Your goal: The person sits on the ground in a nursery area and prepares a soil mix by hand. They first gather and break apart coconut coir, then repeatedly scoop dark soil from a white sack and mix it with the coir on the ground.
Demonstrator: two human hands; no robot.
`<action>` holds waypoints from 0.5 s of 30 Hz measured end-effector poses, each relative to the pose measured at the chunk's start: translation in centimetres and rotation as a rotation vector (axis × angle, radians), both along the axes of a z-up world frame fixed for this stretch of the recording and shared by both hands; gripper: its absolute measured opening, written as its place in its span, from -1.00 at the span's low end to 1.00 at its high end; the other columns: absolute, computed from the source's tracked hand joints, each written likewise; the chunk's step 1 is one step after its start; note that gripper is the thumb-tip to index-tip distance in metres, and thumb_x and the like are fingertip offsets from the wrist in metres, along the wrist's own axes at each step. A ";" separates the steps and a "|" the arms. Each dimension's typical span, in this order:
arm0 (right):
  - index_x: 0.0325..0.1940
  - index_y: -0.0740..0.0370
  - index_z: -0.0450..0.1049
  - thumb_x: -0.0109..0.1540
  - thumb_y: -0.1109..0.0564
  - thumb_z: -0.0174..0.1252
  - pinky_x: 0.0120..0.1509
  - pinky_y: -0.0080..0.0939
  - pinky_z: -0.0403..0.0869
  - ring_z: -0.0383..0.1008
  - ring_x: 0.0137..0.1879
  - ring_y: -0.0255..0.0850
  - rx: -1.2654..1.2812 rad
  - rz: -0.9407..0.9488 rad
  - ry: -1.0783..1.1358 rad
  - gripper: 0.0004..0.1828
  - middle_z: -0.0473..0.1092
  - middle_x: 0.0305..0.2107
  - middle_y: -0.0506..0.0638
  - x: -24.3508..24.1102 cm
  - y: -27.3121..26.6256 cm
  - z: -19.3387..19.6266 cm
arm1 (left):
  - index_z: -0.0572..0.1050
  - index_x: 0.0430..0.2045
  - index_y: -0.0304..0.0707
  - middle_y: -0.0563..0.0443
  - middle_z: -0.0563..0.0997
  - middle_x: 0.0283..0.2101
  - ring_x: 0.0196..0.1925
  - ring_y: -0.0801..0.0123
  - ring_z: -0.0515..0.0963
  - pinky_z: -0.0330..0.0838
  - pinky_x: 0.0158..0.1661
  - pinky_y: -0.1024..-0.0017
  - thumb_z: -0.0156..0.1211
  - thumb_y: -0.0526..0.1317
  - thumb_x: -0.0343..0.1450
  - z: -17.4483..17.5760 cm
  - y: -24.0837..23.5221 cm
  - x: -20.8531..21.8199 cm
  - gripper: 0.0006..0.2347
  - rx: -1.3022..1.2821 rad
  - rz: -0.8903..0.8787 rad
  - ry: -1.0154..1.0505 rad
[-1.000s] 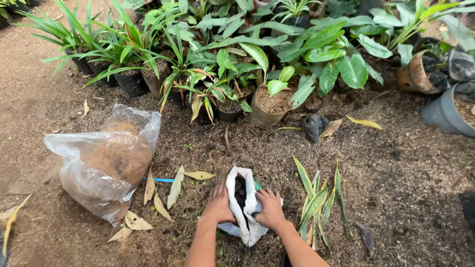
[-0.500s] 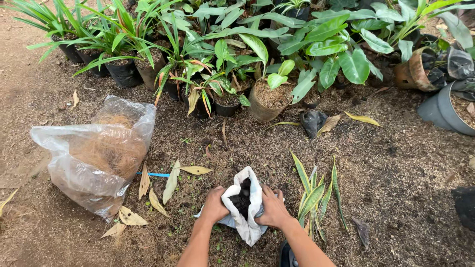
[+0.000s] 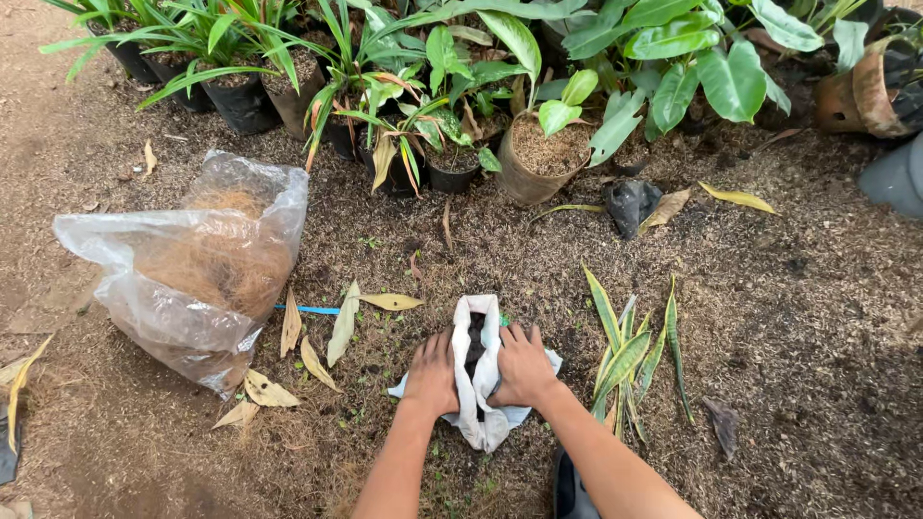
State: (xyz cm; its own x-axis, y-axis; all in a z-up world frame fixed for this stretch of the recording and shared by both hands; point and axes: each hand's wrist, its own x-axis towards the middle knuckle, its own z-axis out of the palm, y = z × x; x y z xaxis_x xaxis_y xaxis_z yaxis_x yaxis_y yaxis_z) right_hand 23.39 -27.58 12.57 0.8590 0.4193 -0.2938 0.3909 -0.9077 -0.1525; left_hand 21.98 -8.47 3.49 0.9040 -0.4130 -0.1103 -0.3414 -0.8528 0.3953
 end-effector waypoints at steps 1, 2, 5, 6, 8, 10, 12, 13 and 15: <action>-0.02 0.36 0.50 -0.34 -0.29 0.52 0.38 0.29 0.11 0.24 0.28 0.15 0.021 -0.005 -0.008 -0.03 0.36 0.03 0.22 0.0 -0.1 -0.3 | 0.17 0.27 -0.52 -0.37 0.23 0.36 0.41 -0.16 0.22 0.07 0.36 -0.02 0.36 0.07 0.14 -0.1 0.0 0.1 -0.13 -0.020 0.007 -0.012; -0.04 0.34 0.51 -0.34 -0.28 0.52 0.37 0.28 0.11 0.26 0.25 0.13 0.042 -0.011 -0.015 -0.05 0.38 -0.01 0.20 0.0 -0.2 -0.7 | 0.18 0.26 -0.51 -0.37 0.27 0.33 0.39 -0.17 0.24 0.08 0.35 -0.02 0.36 0.05 0.15 0.0 -0.1 0.1 -0.16 -0.040 0.013 -0.024; -0.17 0.26 0.54 -0.23 -0.24 0.49 0.42 0.18 0.16 0.34 0.19 0.02 0.111 -0.088 0.036 -0.28 0.43 -0.10 0.08 0.2 -1.3 -1.8 | 0.35 0.13 -0.38 -0.30 0.46 0.16 0.28 -0.16 0.35 0.16 0.31 0.00 0.38 -0.03 0.17 0.9 0.2 0.5 -0.34 -0.186 0.087 0.095; -0.19 0.24 0.55 -0.25 -0.18 0.51 0.36 0.19 0.18 0.36 0.15 0.04 0.223 -0.117 0.009 -0.32 0.44 -0.13 0.08 0.1 -1.8 -2.1 | 0.43 0.08 -0.32 -0.26 0.53 0.09 0.24 -0.14 0.39 0.19 0.29 0.01 0.38 -0.06 0.17 1.4 0.4 0.7 -0.41 -0.248 0.121 0.162; -0.22 0.21 0.58 -0.29 -0.04 0.53 0.25 0.22 0.22 0.40 0.07 0.06 0.444 -0.173 -0.051 -0.39 0.46 -0.20 0.08 0.4 -3.0 -2.4 | 0.54 -0.14 -0.26 -0.17 0.63 -0.04 0.10 -0.02 0.54 0.37 0.20 0.13 0.35 -0.08 0.22 2.7 0.8 1.1 -0.62 -0.378 0.157 0.176; -0.24 0.19 0.57 -0.23 0.01 0.52 0.24 0.13 0.32 0.45 0.00 0.06 0.548 -0.234 -0.016 -0.47 0.47 -0.28 0.08 0.5 -4.4 -2.6 | 0.60 -0.30 -0.23 -0.12 0.68 -0.15 -0.01 0.04 0.61 0.46 0.11 0.19 0.35 -0.11 0.23 3.9 0.7 1.4 -0.74 -0.461 0.179 0.160; -0.23 0.19 0.57 -0.18 0.05 0.49 0.22 0.07 0.38 0.49 -0.04 0.06 0.624 -0.269 -0.005 -0.52 0.49 -0.30 0.07 -0.4 -5.4 -2.6 | 0.62 -0.39 -0.26 -0.11 0.69 -0.23 -0.08 0.03 0.60 0.46 0.02 0.18 0.36 -0.14 0.22 4.9 0.4 1.1 -0.78 -0.484 0.177 0.125; -0.22 0.19 0.58 -0.16 0.06 0.48 0.21 0.06 0.40 0.50 -0.04 0.07 0.648 -0.262 -0.022 -0.54 0.50 -0.29 0.06 -0.4 -5.7 -2.5 | 0.62 -0.35 -0.24 -0.09 0.69 -0.20 -0.03 0.06 0.60 0.46 0.06 0.20 0.36 -0.12 0.22 5.4 0.2 1.2 -0.76 -0.440 0.167 0.138; -0.22 0.20 0.59 -0.12 0.07 0.46 0.24 0.08 0.38 0.53 -0.06 0.07 0.650 -0.264 -0.047 -0.57 0.53 -0.29 0.06 -0.2 -6.1 -1.9 | 0.60 -0.26 -0.20 -0.07 0.68 -0.14 0.07 0.12 0.59 0.45 0.14 0.23 0.34 -0.08 0.23 6.4 0.1 1.6 -0.71 -0.348 0.149 0.159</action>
State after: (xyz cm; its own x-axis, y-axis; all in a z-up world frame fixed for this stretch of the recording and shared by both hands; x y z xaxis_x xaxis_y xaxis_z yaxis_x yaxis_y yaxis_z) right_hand 23.22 -33.73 10.68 0.9618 0.2733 -0.0146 0.1897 -0.7039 -0.6845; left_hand 23.55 -8.40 9.93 0.9397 -0.3162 -0.1301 -0.1358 -0.6944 0.7066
